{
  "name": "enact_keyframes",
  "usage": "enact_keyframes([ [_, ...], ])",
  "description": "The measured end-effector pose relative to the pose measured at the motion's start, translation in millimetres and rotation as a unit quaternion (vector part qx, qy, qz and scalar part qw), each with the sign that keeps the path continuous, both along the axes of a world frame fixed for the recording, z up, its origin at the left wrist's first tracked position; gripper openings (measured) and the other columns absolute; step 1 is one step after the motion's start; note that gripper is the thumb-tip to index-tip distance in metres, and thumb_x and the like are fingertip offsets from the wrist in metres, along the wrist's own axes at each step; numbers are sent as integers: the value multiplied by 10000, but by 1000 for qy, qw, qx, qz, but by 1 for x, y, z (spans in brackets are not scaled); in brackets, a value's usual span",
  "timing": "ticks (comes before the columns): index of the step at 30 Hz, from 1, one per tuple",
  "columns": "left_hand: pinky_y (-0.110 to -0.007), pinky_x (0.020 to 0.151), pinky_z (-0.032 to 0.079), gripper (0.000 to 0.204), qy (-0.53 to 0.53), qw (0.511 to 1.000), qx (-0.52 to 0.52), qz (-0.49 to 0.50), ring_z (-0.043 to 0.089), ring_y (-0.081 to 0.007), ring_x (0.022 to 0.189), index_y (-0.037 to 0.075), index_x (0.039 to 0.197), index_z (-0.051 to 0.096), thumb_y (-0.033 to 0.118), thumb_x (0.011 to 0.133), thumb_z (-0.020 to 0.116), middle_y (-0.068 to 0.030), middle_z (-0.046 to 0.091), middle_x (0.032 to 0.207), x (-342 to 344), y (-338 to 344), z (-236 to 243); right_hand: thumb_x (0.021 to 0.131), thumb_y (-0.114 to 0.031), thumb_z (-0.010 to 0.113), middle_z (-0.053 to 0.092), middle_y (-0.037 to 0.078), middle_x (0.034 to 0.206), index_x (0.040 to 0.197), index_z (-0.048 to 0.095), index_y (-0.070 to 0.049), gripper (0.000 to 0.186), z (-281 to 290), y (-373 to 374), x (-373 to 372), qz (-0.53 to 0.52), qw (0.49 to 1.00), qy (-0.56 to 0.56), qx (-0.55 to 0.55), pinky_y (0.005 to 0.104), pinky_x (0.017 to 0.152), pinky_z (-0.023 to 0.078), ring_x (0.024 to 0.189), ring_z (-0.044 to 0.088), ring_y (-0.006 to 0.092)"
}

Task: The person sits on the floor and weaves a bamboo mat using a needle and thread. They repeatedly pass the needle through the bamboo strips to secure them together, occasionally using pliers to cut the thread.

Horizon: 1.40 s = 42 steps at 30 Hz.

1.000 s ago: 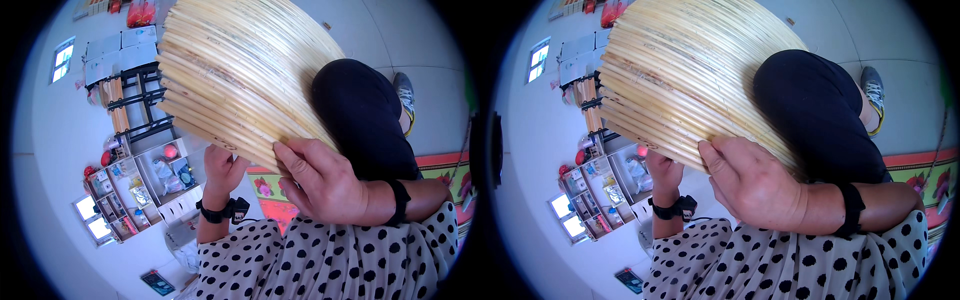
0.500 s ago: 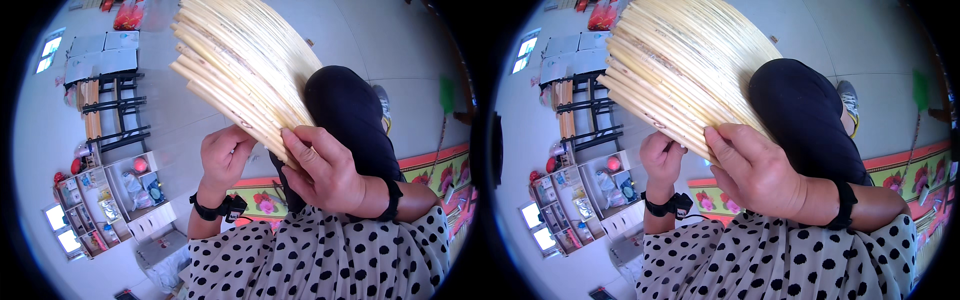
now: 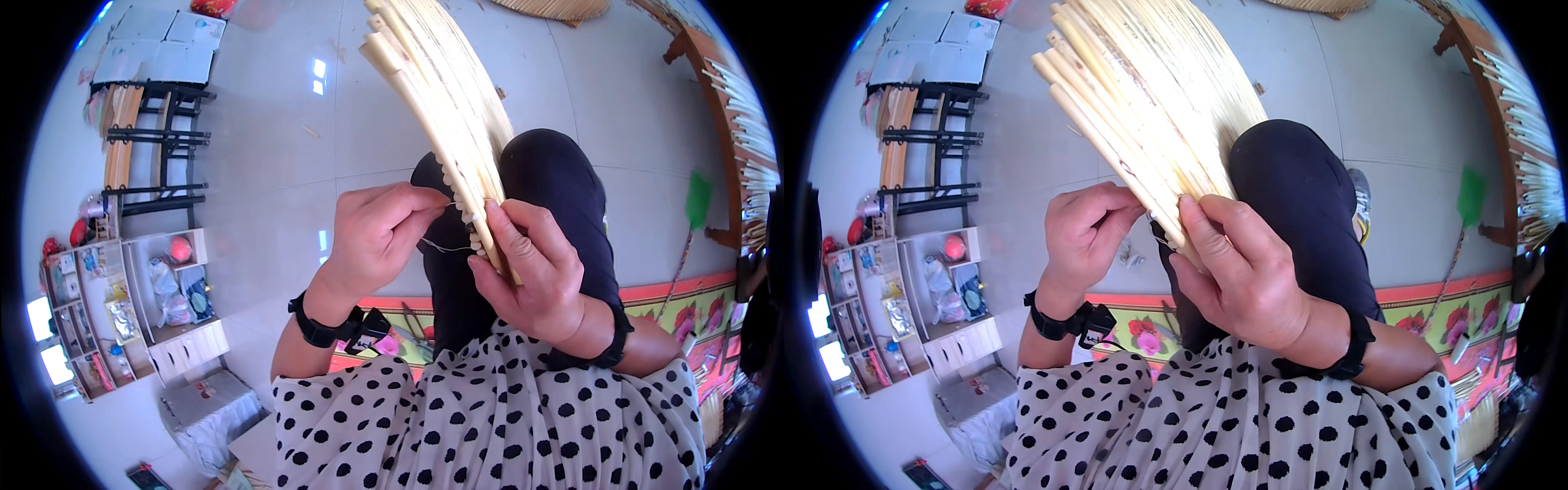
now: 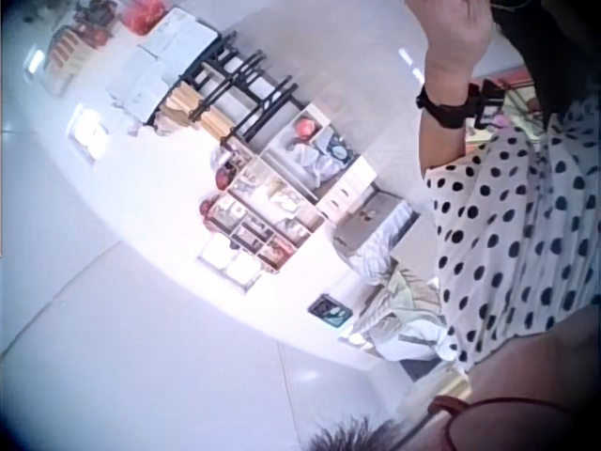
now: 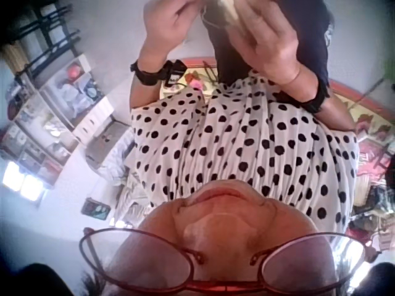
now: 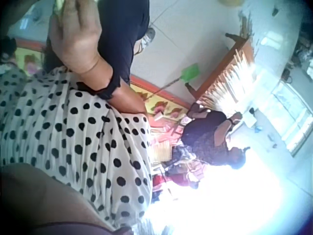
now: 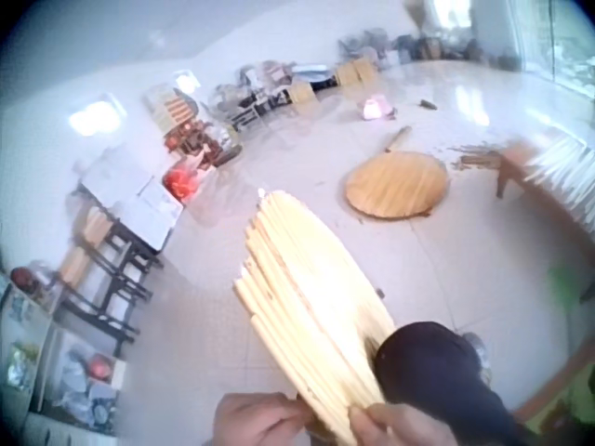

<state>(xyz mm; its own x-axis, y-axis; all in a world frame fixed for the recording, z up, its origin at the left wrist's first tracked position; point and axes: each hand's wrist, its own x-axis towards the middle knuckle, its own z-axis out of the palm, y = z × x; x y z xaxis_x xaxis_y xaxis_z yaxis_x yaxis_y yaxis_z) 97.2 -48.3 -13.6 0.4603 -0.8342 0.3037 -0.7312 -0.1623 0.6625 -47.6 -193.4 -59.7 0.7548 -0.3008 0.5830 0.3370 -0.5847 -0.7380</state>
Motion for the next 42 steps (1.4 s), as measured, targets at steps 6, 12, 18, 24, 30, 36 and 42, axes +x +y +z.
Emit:
enact_keyframes([
  [6,-312,517,481,77,-11,1000,-24,-1,636,-249,583,21,839,643,-26,799,690,-106,664,731,-4,-11,-4,675,16,762,582,195,1043,1183,590,107,545,-3,1,0,-4,1000,13,-19,332,681,553,809,629,296],
  [12,-327,544,487,103,82,994,-4,76,640,-267,614,34,916,619,-13,830,651,-110,664,761,-16,-8,-2,689,15,751,573,188,1059,1189,588,95,532,-1,6,0,-23,999,28,-21,328,692,552,817,632,294],
  [18,-348,531,464,96,41,996,-25,79,615,-282,595,45,908,599,-26,844,610,-109,633,729,-20,-4,-6,699,17,734,568,196,1060,1184,584,109,516,4,9,0,-28,998,49,-28,334,701,554,826,637,294],
  [24,-356,529,459,87,28,996,-36,80,615,-292,612,45,874,574,-25,841,614,-105,625,720,-21,-8,-7,699,38,697,584,198,1046,1178,585,126,500,4,12,3,-58,996,31,-62,331,696,553,817,641,289],
  [30,-361,541,480,97,72,991,-42,100,633,-315,627,38,895,547,-20,849,610,-110,647,752,-26,-13,-9,690,37,694,568,218,1048,1172,572,156,512,4,13,4,-52,995,36,-77,346,711,556,830,639,317],
  [36,-374,575,508,172,84,985,-71,131,667,-326,688,36,975,482,-20,857,594,-117,670,787,-34,-21,-15,685,15,728,569,215,1045,1177,567,152,535,3,11,4,-48,995,31,-80,349,705,554,826,637,319],
  [42,-297,645,512,159,102,984,-57,133,680,-196,742,4,1011,407,-89,902,475,-135,650,817,-45,-23,-12,683,-21,771,569,213,1043,1183,561,151,569,4,12,4,-52,995,30,-81,351,695,552,820,633,317],
])
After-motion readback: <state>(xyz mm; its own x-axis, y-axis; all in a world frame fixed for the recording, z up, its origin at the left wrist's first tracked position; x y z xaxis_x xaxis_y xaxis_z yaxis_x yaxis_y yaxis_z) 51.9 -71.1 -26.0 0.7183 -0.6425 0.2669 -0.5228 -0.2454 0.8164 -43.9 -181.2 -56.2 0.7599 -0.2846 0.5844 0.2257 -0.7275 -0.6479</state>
